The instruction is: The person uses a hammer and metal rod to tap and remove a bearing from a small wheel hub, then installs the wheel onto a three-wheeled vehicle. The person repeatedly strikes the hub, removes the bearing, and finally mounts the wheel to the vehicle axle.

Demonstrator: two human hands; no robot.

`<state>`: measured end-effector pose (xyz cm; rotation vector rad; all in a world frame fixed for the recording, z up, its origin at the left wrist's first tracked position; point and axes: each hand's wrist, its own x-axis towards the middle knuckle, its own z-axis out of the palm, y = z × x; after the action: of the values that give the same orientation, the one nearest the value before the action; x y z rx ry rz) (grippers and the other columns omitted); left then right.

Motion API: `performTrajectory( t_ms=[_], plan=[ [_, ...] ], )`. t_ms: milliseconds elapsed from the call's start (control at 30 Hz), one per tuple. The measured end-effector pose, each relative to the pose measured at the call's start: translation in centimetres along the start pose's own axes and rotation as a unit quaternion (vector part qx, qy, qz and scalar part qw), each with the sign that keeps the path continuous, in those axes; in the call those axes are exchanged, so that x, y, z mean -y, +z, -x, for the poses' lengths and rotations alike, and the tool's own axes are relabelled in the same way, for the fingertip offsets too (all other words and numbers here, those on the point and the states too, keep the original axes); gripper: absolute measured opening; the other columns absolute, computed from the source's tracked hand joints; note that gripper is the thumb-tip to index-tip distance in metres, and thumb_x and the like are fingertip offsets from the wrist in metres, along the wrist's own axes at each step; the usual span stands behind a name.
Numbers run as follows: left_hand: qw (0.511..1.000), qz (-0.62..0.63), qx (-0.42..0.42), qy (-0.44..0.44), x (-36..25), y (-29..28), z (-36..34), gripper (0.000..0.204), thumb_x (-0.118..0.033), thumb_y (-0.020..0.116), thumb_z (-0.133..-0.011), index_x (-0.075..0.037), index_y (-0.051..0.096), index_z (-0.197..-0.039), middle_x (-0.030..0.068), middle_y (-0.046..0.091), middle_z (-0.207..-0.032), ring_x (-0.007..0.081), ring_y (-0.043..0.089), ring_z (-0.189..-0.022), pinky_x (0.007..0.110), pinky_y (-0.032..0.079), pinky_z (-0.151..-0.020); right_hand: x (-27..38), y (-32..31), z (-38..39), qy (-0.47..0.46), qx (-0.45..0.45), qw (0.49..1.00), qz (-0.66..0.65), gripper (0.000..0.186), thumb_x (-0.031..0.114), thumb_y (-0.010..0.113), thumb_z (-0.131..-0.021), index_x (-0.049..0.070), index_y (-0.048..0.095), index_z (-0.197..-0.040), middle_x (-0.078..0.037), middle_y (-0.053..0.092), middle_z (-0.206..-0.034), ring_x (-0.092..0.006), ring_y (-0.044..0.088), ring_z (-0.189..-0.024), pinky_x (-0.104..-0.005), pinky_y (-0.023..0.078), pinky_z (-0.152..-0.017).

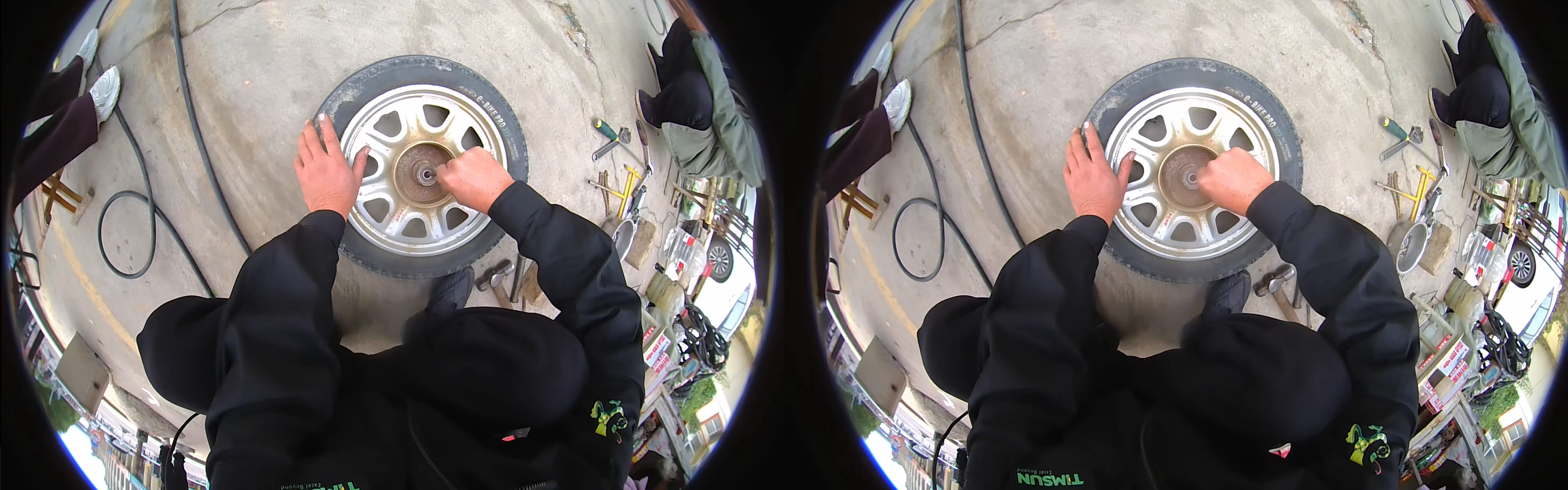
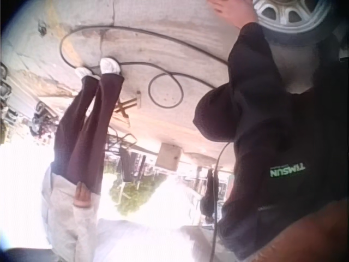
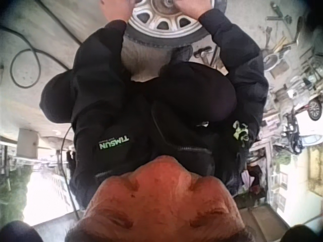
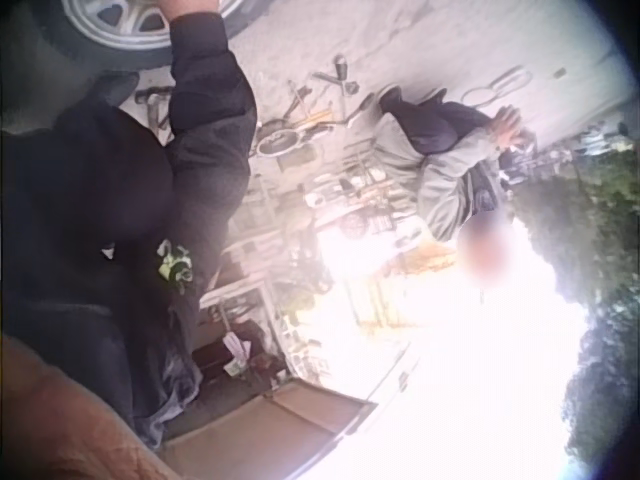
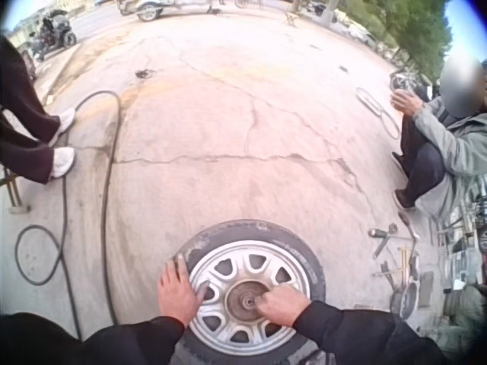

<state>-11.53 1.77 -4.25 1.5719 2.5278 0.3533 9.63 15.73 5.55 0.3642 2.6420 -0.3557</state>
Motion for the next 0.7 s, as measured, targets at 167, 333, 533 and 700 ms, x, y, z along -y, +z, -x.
performTrajectory(
  t_ms=[167,333,533,700],
  plan=[
    [1.0,0.0,0.019,-0.006,-0.1,-0.3,-0.5,0.091,-0.054,0.07,-0.09,0.001,0.035,-0.154,0.0276,0.041,-0.151,0.0429,0.042,-0.138,0.052,0.04,-0.108,0.8,-0.5,-0.2,0.028,0.027,0.999,0.028,0.012,0.013,0.065,-0.082,0.011,0.075,-0.075,-0.01,0.073,-0.074,-0.0274,0.075,-0.075,-0.0405,0.059,-0.065],
    [1.0,0.006,-0.004,0.003,0.0,-0.2,-0.2,0.091,-0.054,0.07,-0.09,0.0,0.035,-0.154,0.0269,0.042,-0.15,0.0419,0.043,-0.137,0.051,0.041,-0.105,1.3,-1.8,-0.8,0.02,0.04,0.996,0.073,0.013,0.014,0.066,-0.081,0.013,0.076,-0.073,-0.008,0.071,-0.07,-0.0259,0.074,-0.071,-0.0392,0.058,-0.062],
    [1.0,0.007,-0.009,0.003,-0.1,-0.1,-0.3,0.091,-0.053,0.071,-0.09,0.0,0.034,-0.155,0.0268,0.04,-0.151,0.0419,0.042,-0.138,0.052,0.041,-0.105,0.4,-2.6,-2.8,-0.008,0.023,0.999,0.041,0.013,0.014,0.066,-0.081,0.011,0.077,-0.076,-0.01,0.074,-0.077,-0.0283,0.075,-0.076,-0.0404,0.06,-0.068],
    [1.0,-0.004,-0.006,0.001,0.0,0.2,-0.1,0.091,-0.053,0.071,-0.09,0.0,0.034,-0.155,0.027,0.041,-0.151,0.0425,0.042,-0.137,0.052,0.041,-0.105,-0.3,-3.5,-4.1,-0.043,0.086,0.995,0.032,0.014,0.017,0.066,-0.082,0.01,0.078,-0.078,-0.012,0.075,-0.081,-0.029,0.075,-0.08,-0.0409,0.061,-0.07]
  ],
)
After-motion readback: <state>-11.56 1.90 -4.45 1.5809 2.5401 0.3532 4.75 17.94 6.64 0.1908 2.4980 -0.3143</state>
